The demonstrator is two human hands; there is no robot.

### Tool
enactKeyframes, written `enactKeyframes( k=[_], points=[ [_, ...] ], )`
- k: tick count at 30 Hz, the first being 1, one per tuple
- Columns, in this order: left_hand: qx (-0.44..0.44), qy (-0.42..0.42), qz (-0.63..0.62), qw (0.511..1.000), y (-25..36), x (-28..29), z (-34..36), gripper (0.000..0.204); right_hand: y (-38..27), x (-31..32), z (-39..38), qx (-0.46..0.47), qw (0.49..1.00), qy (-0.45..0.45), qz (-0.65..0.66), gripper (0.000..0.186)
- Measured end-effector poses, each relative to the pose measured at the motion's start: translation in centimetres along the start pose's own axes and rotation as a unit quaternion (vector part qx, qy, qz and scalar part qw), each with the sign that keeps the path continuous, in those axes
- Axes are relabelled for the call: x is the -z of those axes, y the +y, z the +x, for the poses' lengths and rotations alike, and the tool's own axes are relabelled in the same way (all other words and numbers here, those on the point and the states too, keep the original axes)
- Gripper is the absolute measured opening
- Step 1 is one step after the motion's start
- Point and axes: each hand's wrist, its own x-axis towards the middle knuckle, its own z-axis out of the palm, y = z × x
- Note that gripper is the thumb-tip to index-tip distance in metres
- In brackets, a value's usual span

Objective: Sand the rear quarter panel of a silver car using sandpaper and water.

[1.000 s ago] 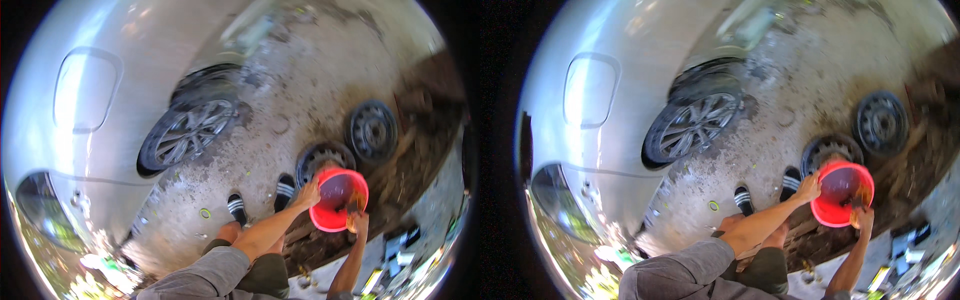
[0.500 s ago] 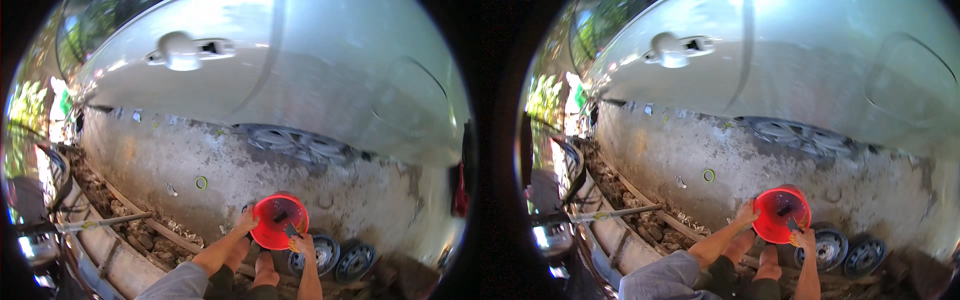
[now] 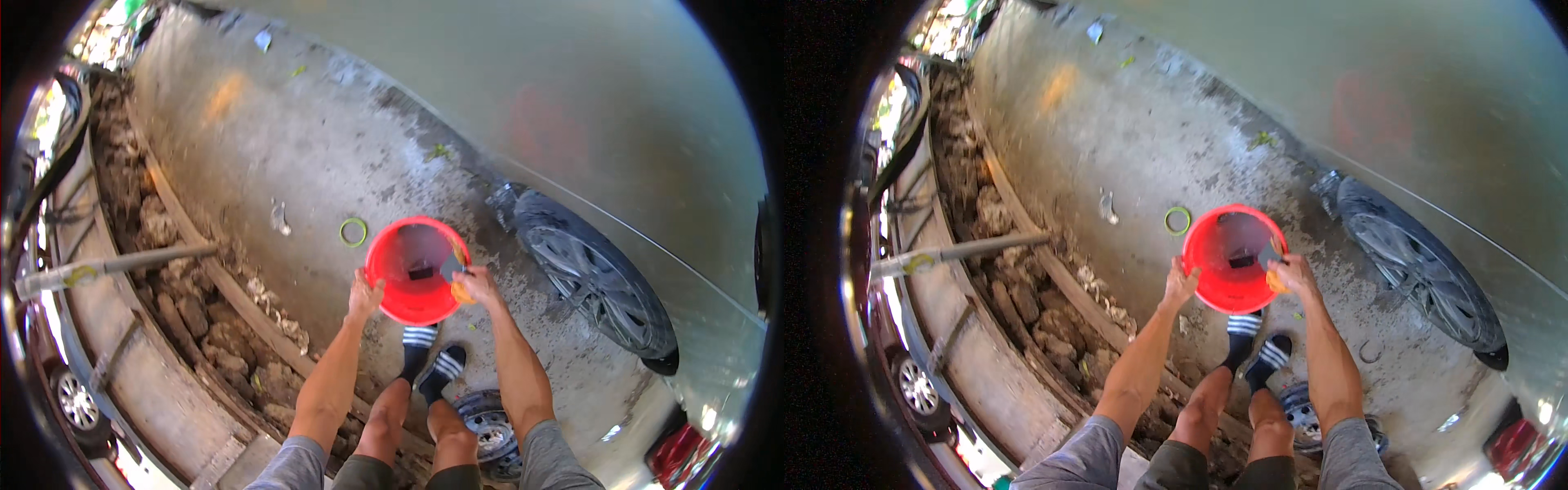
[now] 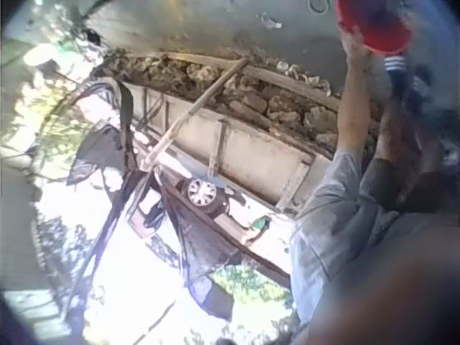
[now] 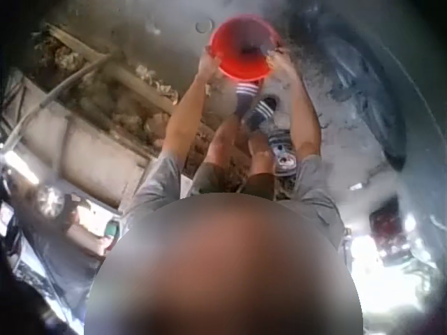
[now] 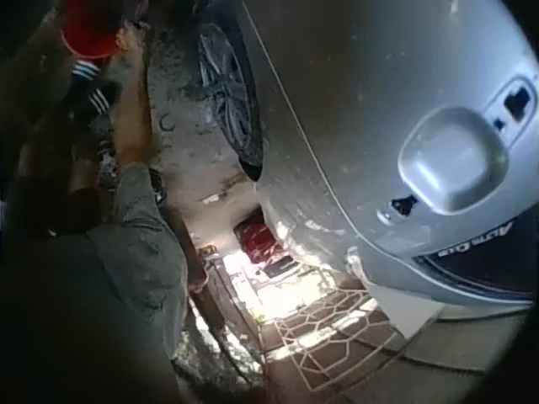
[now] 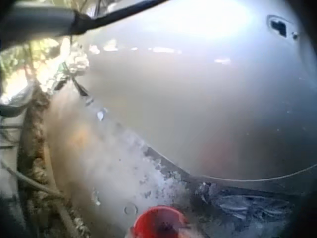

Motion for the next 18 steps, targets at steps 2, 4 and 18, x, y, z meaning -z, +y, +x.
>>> enactKeyframes(
  k=[2,4,18],
  points=[
    [0.026,-0.027,-0.074,0.997,-0.4,0.5,-1.5,0.062,-2.9,-0.2,-0.1,0.032,0.989,0.069,-0.128,0.032],
    [-0.089,0.206,0.158,0.962,1.2,0.5,-3.2,0.053,-7.4,-3.7,-3.5,0.040,0.966,0.133,-0.219,0.030],
    [0.016,-0.145,0.217,0.965,1.3,-8.9,4.5,0.030,2.7,-15.4,15.7,0.178,0.902,-0.003,-0.393,0.025]
  ],
)
